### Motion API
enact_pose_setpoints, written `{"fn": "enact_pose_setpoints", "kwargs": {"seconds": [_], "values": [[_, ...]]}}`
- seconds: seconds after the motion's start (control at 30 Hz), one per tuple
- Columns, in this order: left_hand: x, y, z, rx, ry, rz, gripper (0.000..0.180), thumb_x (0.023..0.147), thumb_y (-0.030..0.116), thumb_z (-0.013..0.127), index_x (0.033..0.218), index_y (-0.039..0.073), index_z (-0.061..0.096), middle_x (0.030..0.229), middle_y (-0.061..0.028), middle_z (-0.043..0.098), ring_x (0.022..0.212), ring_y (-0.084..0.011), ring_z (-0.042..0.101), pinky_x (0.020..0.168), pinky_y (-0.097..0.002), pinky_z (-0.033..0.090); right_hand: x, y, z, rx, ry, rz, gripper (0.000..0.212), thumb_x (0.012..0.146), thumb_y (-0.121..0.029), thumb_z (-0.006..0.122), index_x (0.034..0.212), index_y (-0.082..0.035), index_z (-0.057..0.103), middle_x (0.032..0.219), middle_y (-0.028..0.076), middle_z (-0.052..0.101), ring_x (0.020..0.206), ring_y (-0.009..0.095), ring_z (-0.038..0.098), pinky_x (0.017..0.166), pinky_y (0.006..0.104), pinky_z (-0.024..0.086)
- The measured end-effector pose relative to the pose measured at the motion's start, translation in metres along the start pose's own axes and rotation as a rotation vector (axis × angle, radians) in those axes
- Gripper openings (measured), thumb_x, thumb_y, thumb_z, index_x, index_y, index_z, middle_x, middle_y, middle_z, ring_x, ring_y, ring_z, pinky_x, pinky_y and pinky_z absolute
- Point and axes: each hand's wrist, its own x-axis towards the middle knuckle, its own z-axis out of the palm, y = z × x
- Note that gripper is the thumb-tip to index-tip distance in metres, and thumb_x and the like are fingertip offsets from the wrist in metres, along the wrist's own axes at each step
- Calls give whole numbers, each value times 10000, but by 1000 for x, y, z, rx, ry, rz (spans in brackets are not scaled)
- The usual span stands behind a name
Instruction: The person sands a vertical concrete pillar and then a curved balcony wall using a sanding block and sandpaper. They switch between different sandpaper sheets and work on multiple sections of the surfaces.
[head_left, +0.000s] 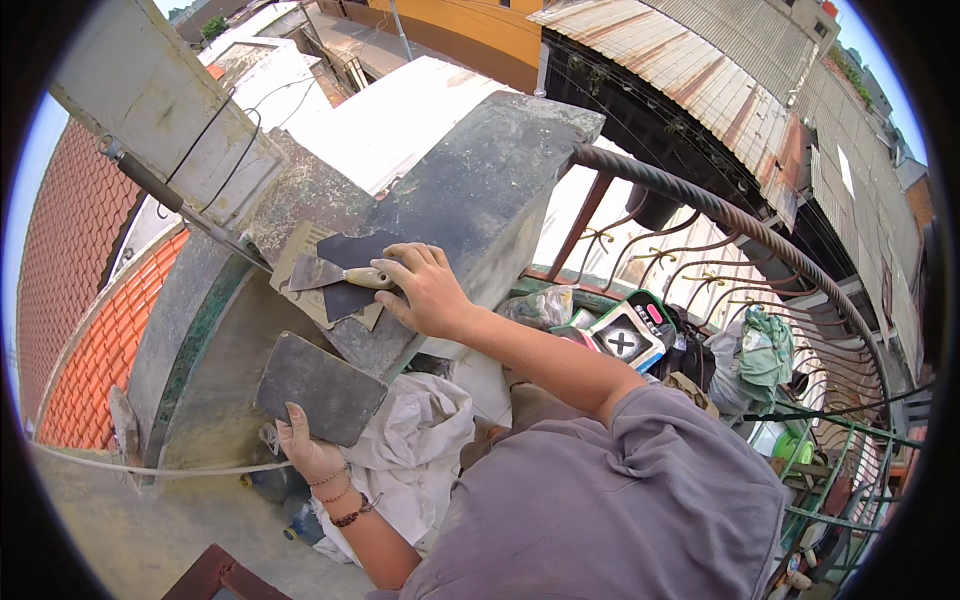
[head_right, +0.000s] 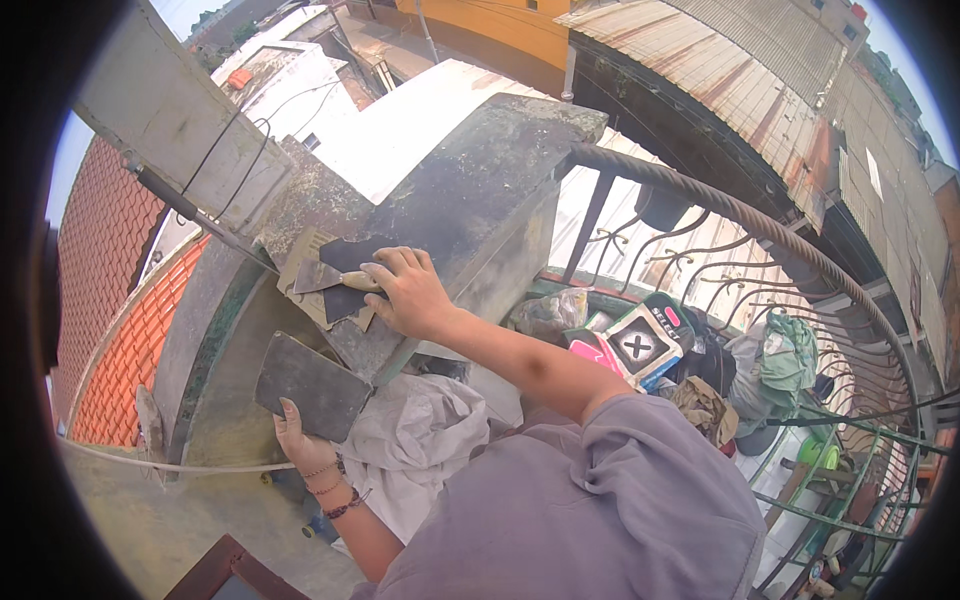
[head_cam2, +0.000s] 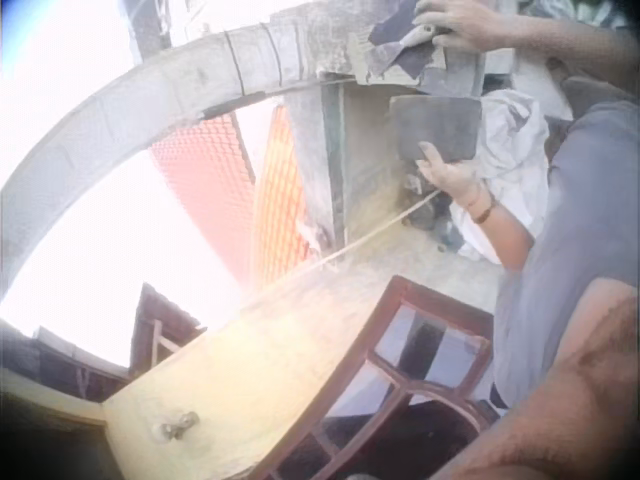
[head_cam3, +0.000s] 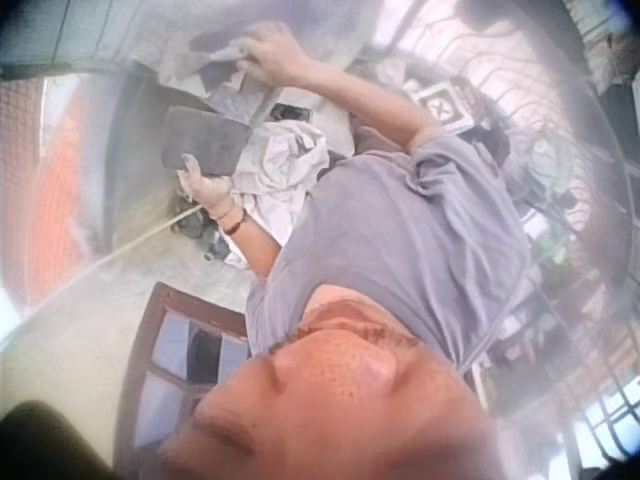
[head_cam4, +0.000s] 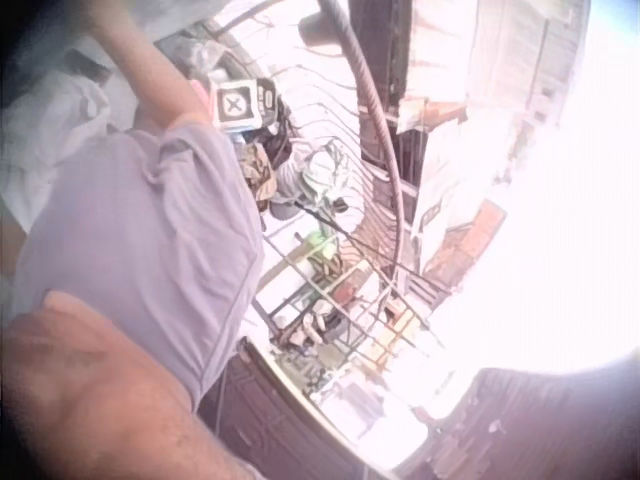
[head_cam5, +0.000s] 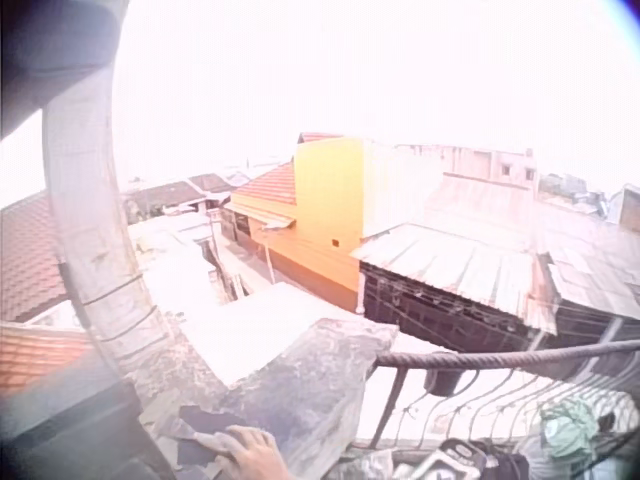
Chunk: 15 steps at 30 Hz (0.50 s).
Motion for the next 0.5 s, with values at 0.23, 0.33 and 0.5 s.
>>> {"fn": "enact_pose_setpoints", "kwargs": {"seconds": [0.23, 0.33, 0.5], "values": [[-17, -26, 80, -7, -182, -143, 371, 1012, 194, 597, 1327, 4, 544, 1308, -112, 609, 1173, -211, 587, 1029, -379, 451, -32, -9, -89, 963, -366, 399, 444, 933, -384, 697, 1155, -1, 658, 968, 129, 683, 916, 212, 645, 812, 352, 508], [-9, -35, 116, 142, -335, -183, 400, 1007, 213, 617, 1325, -16, 537, 1248, -106, 645, 1128, -188, 607, 989, -354, 467, -41, 10, -106, 1024, -450, 457, 470, 945, -409, 693, 1128, 23, 659, 910, 82, 687, 849, 122, 610, 768, 311, 511], [-9, -6, 135, 763, -537, -247, 465, 948, 327, 692, 1239, -27, 620, 1149, -131, 704, 1062, -216, 651, 936, -336, 490, -43, 68, -149, 931, -341, 711, 387, 962, -331, 694, 1092, 32, 665, 938, 29, 702, 869, 77, 605, 787, 272, 509]]}}
